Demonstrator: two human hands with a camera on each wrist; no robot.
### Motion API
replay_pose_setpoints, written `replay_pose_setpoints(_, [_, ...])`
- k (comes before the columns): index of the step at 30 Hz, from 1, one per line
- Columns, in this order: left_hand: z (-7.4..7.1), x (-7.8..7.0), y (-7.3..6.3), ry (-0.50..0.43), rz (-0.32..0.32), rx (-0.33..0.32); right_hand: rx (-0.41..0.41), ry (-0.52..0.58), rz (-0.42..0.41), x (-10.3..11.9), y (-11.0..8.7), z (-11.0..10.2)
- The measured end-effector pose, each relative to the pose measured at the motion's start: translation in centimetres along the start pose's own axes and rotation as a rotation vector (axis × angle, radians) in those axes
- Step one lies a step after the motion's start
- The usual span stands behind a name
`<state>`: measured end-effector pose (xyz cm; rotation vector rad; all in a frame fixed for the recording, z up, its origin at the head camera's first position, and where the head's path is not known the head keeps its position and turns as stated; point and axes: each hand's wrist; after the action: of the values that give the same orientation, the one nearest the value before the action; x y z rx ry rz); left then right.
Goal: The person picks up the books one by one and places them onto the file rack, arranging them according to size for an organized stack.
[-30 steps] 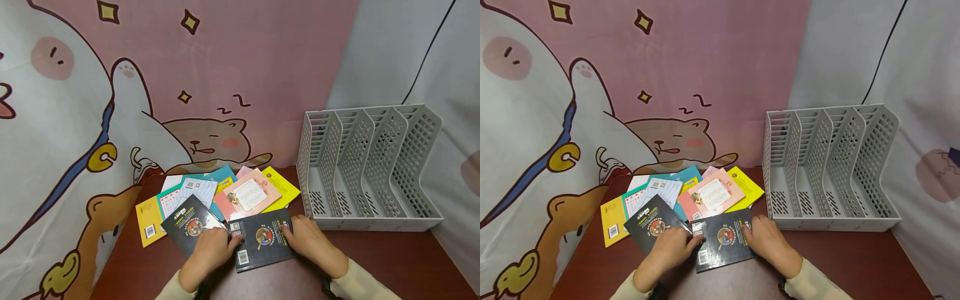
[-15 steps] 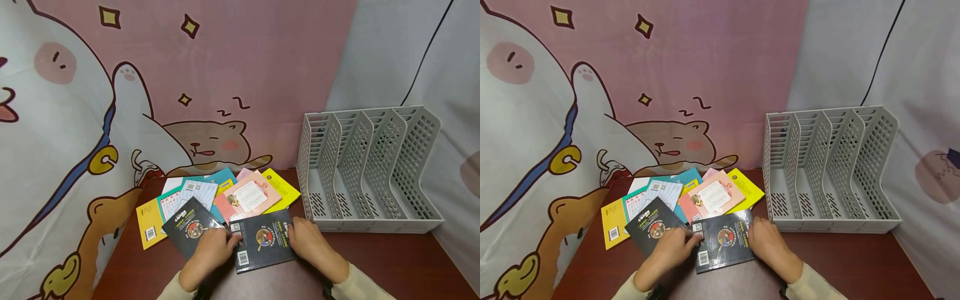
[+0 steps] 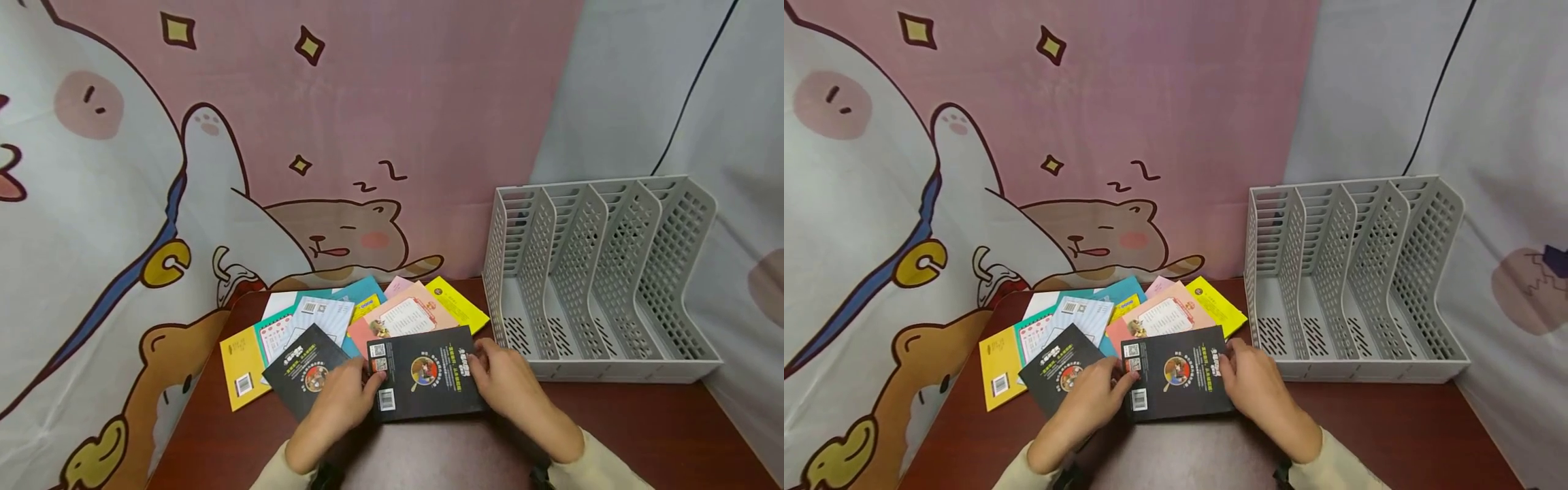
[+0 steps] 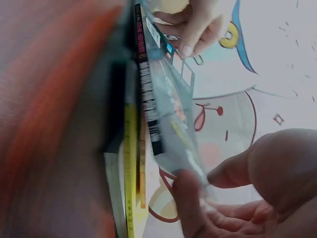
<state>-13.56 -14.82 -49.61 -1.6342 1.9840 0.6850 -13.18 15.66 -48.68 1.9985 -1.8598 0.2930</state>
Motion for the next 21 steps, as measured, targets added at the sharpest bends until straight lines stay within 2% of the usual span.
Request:
replay_pose_setpoints(3, [-0.3,-0.4,0.7,-0.046,-0.003,-0.024,0.016,0.093,0.046,-0.3,0.7,-1.1])
replay_pose_setpoints(6, [-0.6,-1.0,1.5,-0.134,0.005,-0.054,-0.005,0.181,0.073,-0.6,1.5,-2.1])
replay_pose_setpoints(10, [-1.0,-1.9,2.6,-0.361,-0.009,-0.077,-0.084,0.248,0.087,-0.7,2.6,-3.1])
replay_pose_setpoints(13, [-1.0,-2.4,3.5,-0.594,-0.048,-0.075,-0.101,0.334,0.115,-0.5,3.2,-3.2])
replay_pose_setpoints(17, [-0.5,-3.0,4.4,-0.862,-0.116,-0.051,-0.034,0.564,0.176,-0.2,3.7,-2.5])
replay_pose_setpoints(21, [0.2,-3.8,4.8,-0.952,-0.13,-0.028,0.061,0.783,0.242,0.2,3.7,-1.6])
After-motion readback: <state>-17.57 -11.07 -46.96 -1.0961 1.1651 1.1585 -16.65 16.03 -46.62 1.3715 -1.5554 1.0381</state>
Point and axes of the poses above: each hand's wrist, its own y-axis towards the middle knuckle, its own z-axis out of the palm, x = y × z, and after that the axes turned 11 degrees about -y, right-handed
